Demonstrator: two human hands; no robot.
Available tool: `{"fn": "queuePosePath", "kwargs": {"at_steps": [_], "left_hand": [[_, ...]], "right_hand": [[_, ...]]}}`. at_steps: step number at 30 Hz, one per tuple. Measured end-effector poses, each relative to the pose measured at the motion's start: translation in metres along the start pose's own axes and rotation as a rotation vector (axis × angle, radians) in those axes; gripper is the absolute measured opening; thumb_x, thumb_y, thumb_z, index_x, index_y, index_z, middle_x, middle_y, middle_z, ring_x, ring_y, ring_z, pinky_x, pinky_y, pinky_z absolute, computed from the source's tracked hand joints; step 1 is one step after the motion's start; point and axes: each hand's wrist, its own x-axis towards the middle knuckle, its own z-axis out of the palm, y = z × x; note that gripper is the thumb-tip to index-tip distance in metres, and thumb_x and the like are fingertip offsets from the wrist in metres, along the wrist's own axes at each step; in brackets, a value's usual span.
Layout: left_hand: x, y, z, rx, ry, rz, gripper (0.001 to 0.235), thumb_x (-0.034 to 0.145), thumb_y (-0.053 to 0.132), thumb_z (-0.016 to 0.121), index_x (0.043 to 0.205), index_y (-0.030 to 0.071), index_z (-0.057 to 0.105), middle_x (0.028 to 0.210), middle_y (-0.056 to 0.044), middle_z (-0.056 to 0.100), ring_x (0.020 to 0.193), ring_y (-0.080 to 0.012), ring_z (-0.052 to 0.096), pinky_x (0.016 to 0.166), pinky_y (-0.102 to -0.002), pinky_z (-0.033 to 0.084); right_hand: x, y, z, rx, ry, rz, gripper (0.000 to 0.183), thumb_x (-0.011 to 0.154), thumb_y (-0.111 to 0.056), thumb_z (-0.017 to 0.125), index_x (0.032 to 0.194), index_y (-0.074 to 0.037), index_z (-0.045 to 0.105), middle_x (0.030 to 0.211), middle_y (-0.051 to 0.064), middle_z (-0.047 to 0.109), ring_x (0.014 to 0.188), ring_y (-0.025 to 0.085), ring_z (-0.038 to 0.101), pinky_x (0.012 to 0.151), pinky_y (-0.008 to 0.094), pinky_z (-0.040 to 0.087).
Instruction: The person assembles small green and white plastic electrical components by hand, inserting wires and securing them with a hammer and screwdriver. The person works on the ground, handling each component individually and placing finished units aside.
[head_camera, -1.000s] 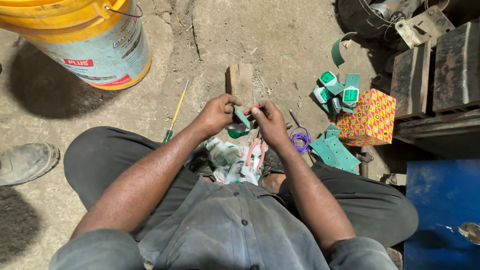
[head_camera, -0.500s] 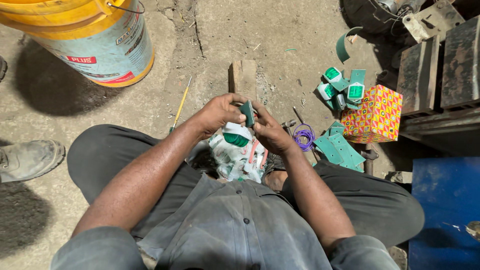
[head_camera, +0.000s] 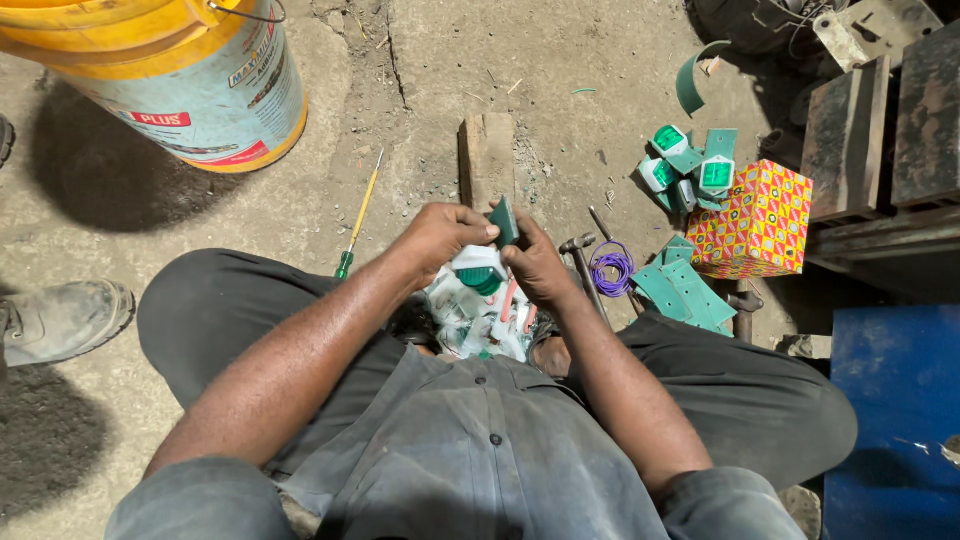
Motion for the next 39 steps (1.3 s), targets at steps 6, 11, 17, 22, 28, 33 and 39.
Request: {"fn": "queuePosePath", "kwargs": {"at_steps": [6,11,17,22,28,33,39], "left_hand": [[-0.006,0.001,0.001,-0.048,-0.042,-0.038,0.019,0.082,0.010,0.077,0.093,-0.005,0.076,0.083,-0.012,0.077,0.069,-0.0161,0.072,0.063,-0.031,0.059],[-0.007,0.003,0.006,0.027,0.075,-0.078,0.017,0.081,0.010,0.078,0.083,-0.007,0.077,0.076,-0.012,0.075,0.061,-0.0179,0.069,0.055,-0.034,0.056],[-0.002,-0.004,0.002,0.003,0.071,-0.080,0.013,0.079,0.005,0.075,0.082,-0.007,0.075,0.076,-0.013,0.074,0.061,-0.0181,0.069,0.055,-0.035,0.057],[0.008,-0.014,-0.001,-0.014,0.051,-0.036,0.011,0.078,0.005,0.074,0.082,-0.005,0.076,0.076,-0.011,0.075,0.063,-0.0168,0.070,0.057,-0.034,0.058],[0.010,-0.015,-0.004,0.019,0.022,-0.031,0.011,0.083,0.006,0.072,0.083,-0.005,0.074,0.076,-0.009,0.073,0.063,-0.0148,0.067,0.058,-0.031,0.054],[0.014,-0.018,-0.004,0.017,0.068,-0.027,0.012,0.084,0.007,0.072,0.083,-0.005,0.073,0.074,-0.010,0.073,0.061,-0.0162,0.067,0.056,-0.031,0.055],[0.013,-0.020,-0.005,0.209,0.150,0.119,0.011,0.081,0.009,0.073,0.079,-0.002,0.072,0.073,-0.009,0.073,0.062,-0.0157,0.067,0.057,-0.031,0.054]], "right_hand": [[-0.006,0.007,0.017,0.169,0.122,0.072,0.094,0.083,-0.063,0.074,0.153,-0.009,0.040,0.131,0.008,0.059,0.118,0.019,0.061,0.098,0.038,0.053],[-0.003,-0.001,0.026,0.212,0.118,0.087,0.093,0.084,-0.065,0.070,0.153,-0.010,0.039,0.132,0.007,0.059,0.119,0.018,0.060,0.099,0.037,0.053],[0.001,0.007,0.025,0.163,0.141,0.070,0.087,0.085,-0.064,0.071,0.144,-0.008,0.044,0.129,0.008,0.061,0.117,0.019,0.062,0.099,0.037,0.053],[0.003,0.006,0.014,0.162,0.147,0.075,0.087,0.081,-0.066,0.075,0.140,-0.005,0.052,0.123,0.008,0.064,0.110,0.019,0.064,0.093,0.037,0.054],[0.007,0.008,0.005,0.171,0.135,0.092,0.088,0.073,-0.064,0.082,0.132,-0.004,0.057,0.116,0.008,0.069,0.105,0.018,0.068,0.091,0.034,0.057],[0.007,0.022,-0.006,0.175,0.125,0.111,0.090,0.075,-0.061,0.085,0.138,-0.004,0.056,0.113,0.003,0.067,0.093,0.011,0.061,0.080,0.026,0.050],[0.006,0.025,-0.006,0.149,0.069,0.121,0.094,0.072,-0.056,0.089,0.144,-0.006,0.055,0.116,-0.003,0.065,0.093,0.005,0.057,0.078,0.021,0.045]]}}
